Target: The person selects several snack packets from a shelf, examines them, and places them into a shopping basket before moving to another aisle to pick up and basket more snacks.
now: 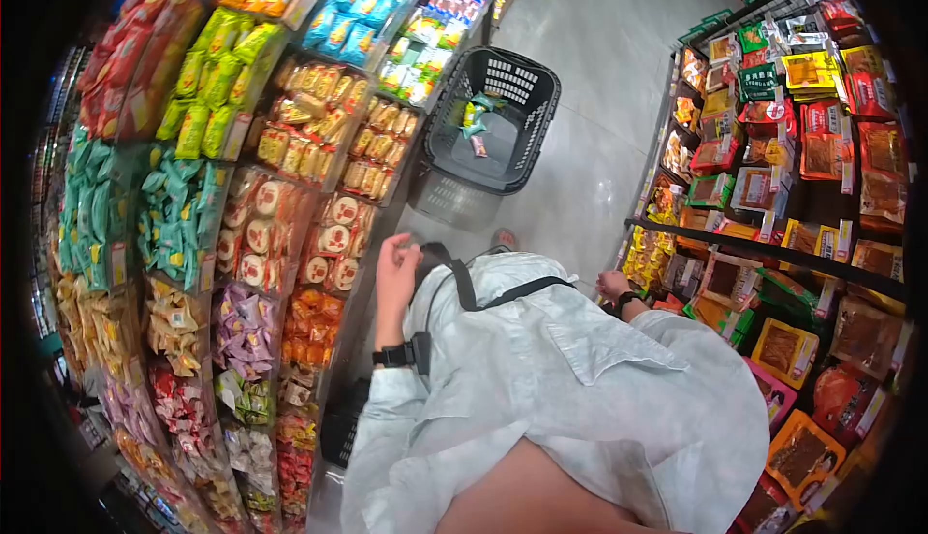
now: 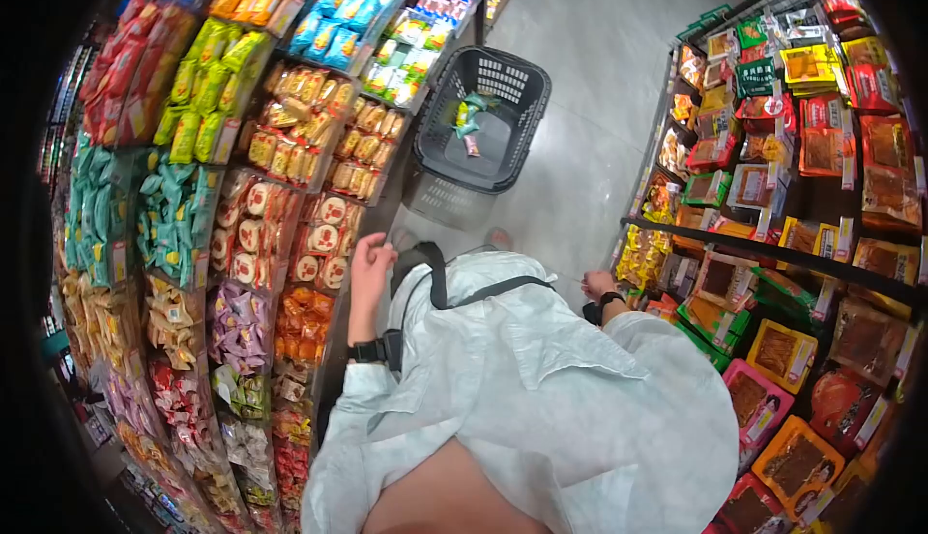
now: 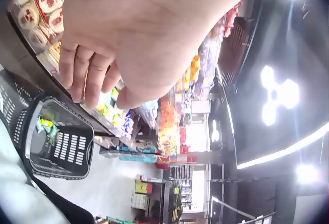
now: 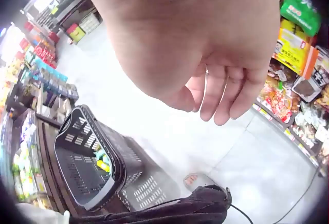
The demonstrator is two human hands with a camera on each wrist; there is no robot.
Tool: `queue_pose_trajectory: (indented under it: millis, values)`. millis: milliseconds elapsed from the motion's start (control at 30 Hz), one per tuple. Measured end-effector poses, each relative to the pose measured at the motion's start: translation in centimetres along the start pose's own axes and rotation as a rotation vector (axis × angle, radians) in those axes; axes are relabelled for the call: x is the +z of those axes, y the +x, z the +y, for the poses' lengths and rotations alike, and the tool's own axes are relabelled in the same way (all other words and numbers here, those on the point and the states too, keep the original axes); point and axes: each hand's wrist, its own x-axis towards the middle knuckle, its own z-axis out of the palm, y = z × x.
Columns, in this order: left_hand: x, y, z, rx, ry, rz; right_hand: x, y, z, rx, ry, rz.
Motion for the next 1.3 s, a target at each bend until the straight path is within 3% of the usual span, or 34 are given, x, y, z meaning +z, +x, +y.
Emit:
queue_pose_trajectory:
  millis: [100,133,233,367,400,500,567,667,800,1033,1100,1200,1300]
  values:
    - [2.4,3.7,1.7,0.008,0.028,-0.11,-1.7,-0.3,-0.4,0.026,-0.122,-0.097]
    - [3.0,5.0,2.3,0.025,0.029,-0.139,-1.6,-0.9,-1.4,0.028,-0.064,-0.164]
    - [4.7,10.3,2.5,-0.045,0.055,-0.205,1.5,-3.4,-5.4,0.039,0.202,-0.049]
    - [6.2,20.2,-5.4,-0.074,0.187,-0.237,2.5,-2.1,-10.5,-0.238,0.065,-0.149]
    - [6.5,21.8,-6.3,-0.115,0.113,-0.231,2.5,-4.0,-13.4,-0.257,-0.063,-0.142]
    - [6.5,26.1,-11.1,-0.345,0.009,-0.162,3.1,-8.9,-20.5,-0.284,-0.072,-0.071]
    - [5.3,28.4,-17.1,-0.478,0.075,-0.19,2.0,-6.4,-21.9,-0.305,-0.026,-0.067]
    - [4.4,28.5,-18.3,-0.704,0.149,-0.144,0.7,-4.0,-25.2,-0.291,-0.114,-0.058]
    - [4.0,26.9,-15.4,-0.683,-0.102,-0.017,0.8,-1.1,-30.1,-0.256,-0.307,-0.066]
    - [5.5,24.6,-12.5,-0.819,0.022,0.255,3.5,14.4,-36.8,-0.392,-0.598,-0.113]
    - [7.3,24.8,-11.5,-0.841,0.074,0.23,5.1,16.0,-40.4,-0.434,-0.658,-0.076]
    - [10.5,27.7,-11.3,-0.849,0.183,0.085,6.5,21.9,-42.5,-0.435,-0.792,-0.176]
    - [15.0,33.7,-12.4,-0.686,0.347,-0.053,8.1,23.8,-45.4,-0.323,-0.918,-0.172]
